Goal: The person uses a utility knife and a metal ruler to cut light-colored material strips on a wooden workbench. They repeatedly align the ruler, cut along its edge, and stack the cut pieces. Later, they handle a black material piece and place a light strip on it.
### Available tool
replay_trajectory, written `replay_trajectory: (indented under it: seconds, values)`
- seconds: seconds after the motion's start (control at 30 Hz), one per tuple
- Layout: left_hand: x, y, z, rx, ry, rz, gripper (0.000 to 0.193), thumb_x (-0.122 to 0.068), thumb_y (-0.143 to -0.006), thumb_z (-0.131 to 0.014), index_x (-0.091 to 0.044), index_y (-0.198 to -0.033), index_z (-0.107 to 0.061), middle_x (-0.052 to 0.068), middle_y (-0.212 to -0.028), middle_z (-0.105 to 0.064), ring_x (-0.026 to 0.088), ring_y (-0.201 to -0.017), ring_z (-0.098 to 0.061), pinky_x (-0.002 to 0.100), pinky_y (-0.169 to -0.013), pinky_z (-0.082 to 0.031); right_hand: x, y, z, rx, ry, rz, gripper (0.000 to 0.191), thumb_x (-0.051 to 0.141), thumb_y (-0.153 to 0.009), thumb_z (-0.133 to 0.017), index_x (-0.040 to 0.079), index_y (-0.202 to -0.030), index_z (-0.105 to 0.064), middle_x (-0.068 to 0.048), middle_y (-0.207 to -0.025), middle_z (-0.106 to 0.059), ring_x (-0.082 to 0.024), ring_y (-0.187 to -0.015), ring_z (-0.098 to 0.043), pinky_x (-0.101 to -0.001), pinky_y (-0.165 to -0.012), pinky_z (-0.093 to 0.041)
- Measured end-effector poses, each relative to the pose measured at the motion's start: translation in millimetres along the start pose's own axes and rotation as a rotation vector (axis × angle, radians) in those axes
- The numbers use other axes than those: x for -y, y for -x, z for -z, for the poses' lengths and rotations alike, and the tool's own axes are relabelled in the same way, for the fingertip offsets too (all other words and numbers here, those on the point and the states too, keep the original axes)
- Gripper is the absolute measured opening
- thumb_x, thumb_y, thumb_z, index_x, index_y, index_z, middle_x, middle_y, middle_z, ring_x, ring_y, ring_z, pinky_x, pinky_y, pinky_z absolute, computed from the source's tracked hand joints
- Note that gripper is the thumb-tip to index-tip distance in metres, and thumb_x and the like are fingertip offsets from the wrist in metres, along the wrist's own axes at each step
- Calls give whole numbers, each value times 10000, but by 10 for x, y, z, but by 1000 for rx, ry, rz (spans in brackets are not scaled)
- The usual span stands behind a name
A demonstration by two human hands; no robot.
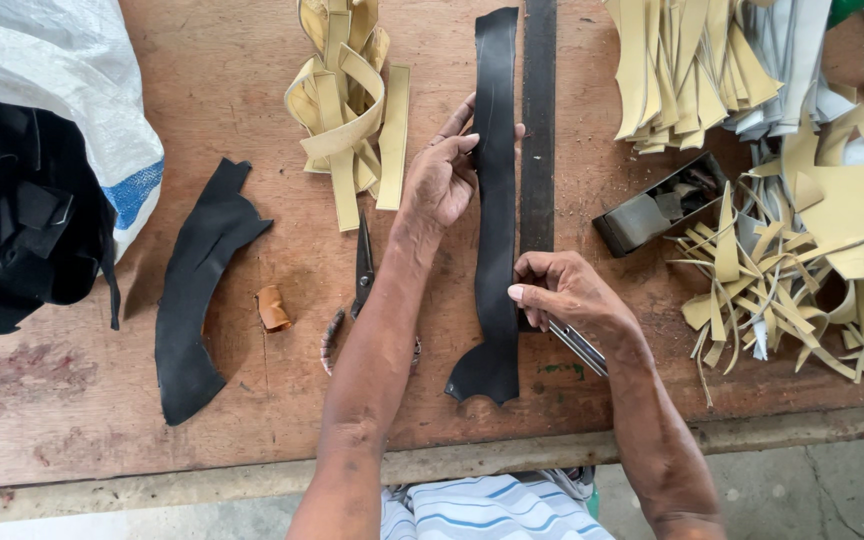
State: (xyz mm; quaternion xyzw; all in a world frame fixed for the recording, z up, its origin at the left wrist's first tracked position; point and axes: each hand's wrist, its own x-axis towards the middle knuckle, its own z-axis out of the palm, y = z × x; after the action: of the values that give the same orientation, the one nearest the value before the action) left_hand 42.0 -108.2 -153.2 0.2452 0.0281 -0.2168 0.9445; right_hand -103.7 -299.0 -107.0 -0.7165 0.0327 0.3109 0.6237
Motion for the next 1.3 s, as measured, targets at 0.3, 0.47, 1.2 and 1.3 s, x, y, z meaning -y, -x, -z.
replay_trajectory:
  seconds: [0.3, 0.47, 1.2, 1.3]
  values:
    - [33, -16, 64, 6, -77, -13, 547, 23, -1028, -308, -14, -1574, -308, 357, -1270, -632, 357, -1141, -683, 413, -984, -605, -19, 13, 9, 5, -5, 32, 180, 185, -894, -743, 20, -916, -677, -2, -663, -635, -66, -546, -619, -215, -494, -510]
    - [53, -25, 91, 57, -32, -19, 577, 40, -1023, -397, -24, -1590, -313, 356, -1288, -627, 368, -1119, -700, 420, -944, -630, 82, 52, -29, -14, 5, 27, 191, 174, -894, -744, 5, -951, -678, -24, -670, -648, -79, -551, -621, -220, -496, -505]
    - [-1413, 2229, -1060, 291, -300, -426, 464, -33, -1188, -537, -60, -1609, -343, 232, -1385, -587, 319, -1059, -756, 401, -901, -668, 824, 479, -561, 22, 744, 631, 183, 58, -830, -746, 48, -1012, -752, -64, -854, -740, -130, -675, -731, -256, -477, -584]
    - [-1626, 2709, -1012, 239, -563, -558, 409, -36, -1190, -583, -67, -1556, -404, 208, -1307, -667, 270, -1013, -782, 380, -821, -673, 950, 294, -811, -173, 778, 848, 150, 3, -971, -716, 65, -1105, -747, -111, -1014, -719, -152, -829, -733, -249, -634, -626]
